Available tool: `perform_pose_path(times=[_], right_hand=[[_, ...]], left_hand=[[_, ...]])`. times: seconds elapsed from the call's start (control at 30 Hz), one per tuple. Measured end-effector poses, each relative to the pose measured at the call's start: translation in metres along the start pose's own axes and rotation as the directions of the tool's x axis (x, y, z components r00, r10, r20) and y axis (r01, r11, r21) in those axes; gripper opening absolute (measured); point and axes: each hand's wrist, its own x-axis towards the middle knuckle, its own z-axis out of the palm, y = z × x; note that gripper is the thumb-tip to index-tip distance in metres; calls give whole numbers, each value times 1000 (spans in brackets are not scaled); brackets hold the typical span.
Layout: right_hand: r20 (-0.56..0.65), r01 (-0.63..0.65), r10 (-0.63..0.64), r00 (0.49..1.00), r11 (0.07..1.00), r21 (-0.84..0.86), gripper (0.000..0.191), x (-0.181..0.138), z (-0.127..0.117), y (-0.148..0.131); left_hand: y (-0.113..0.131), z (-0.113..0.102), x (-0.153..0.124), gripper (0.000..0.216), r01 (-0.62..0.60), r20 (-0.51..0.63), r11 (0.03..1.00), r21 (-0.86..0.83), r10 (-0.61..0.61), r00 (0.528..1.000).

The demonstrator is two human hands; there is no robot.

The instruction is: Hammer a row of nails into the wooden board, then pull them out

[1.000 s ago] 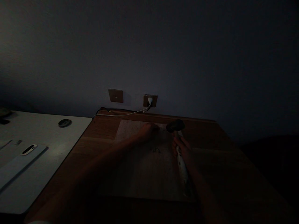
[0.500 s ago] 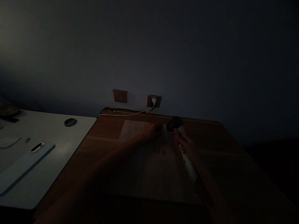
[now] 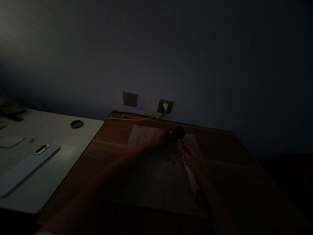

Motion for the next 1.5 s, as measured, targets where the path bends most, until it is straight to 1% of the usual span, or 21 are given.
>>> perform_pose_path(times=[0.1,0.2,0.27,0.33,0.37,0.4,0.43,0.5,0.53,0.6,0.67,0.7,0.73,0.8,0.87,0.93,1.07,1.2,1.37,1.5], right_hand=[[-13,1,-1,1000,1000,3,47,0,-1,1],[-18,5,-5,1000,1000,16,49,0,-1,1],[-15,6,-6,1000,1000,29,50,0,-2,1],[-17,8,-8,1000,999,44,49,-1,-2,2],[-20,9,-8,1000,999,53,49,-2,-3,1],[-26,11,-9,1000,998,61,49,-3,-3,1],[-30,13,-10,999,998,69,48,-3,-2,1],[-34,15,-12,999,997,81,46,-4,-2,0],[-34,14,-11,999,996,86,45,-4,-1,0],[-32,10,-8,999,996,92,44,-4,0,1],[-30,4,-1,1000,995,99,45,-4,1,3],[-30,1,2,1000,995,102,46,-4,2,3],[-30,-3,7,1000,995,104,47,-5,2,4],[-41,-12,16,999,994,104,47,-5,2,4],[-61,-13,20,998,995,101,46,-6,1,4],[-80,-7,15,997,996,93,46,-6,0,2],[-97,5,2,995,997,72,46,-7,-1,-1],[-95,20,-15,995,998,59,45,-9,1,-4],[-76,24,-21,997,999,38,47,-10,2,-6],[-62,37,-35,997,999,27,47,-9,1,-5]], left_hand=[[0,1,0,51,-17,-5,1000,-1,17,1000],[3,-1,0,49,2,27,999,-44,-1,1000],[7,-7,-1,44,25,5,999,-42,-25,1000],[11,-17,-2,38,22,-11,999,32,-22,1000],[13,-24,-2,35,6,22,996,84,-8,1000],[16,-31,-3,32,-23,93,990,138,11,996],[18,-38,-3,28,-66,189,980,189,29,982],[21,-49,-6,20,-165,371,949,269,56,927],[23,-53,-7,18,-210,434,931,299,63,899],[28,-55,-9,14,-274,502,898,344,70,862],[33,-55,-11,11,-304,532,877,372,67,844],[35,-54,-12,10,-303,531,869,392,56,846],[37,-54,-13,11,-292,512,862,415,44,858],[38,-54,-14,16,-228,420,857,462,15,908],[35,-57,-15,22,-131,300,866,483,-23,954],[30,-59,-14,25,-72,234,876,477,-47,971],[22,-57,-12,25,-57,182,900,433,-25,983],[21,-52,-10,27,-68,147,929,363,15,989],[16,-47,-10,27,-104,132,950,296,67,989],[9,-42,-10,26,-124,123,949,291,91,988]])
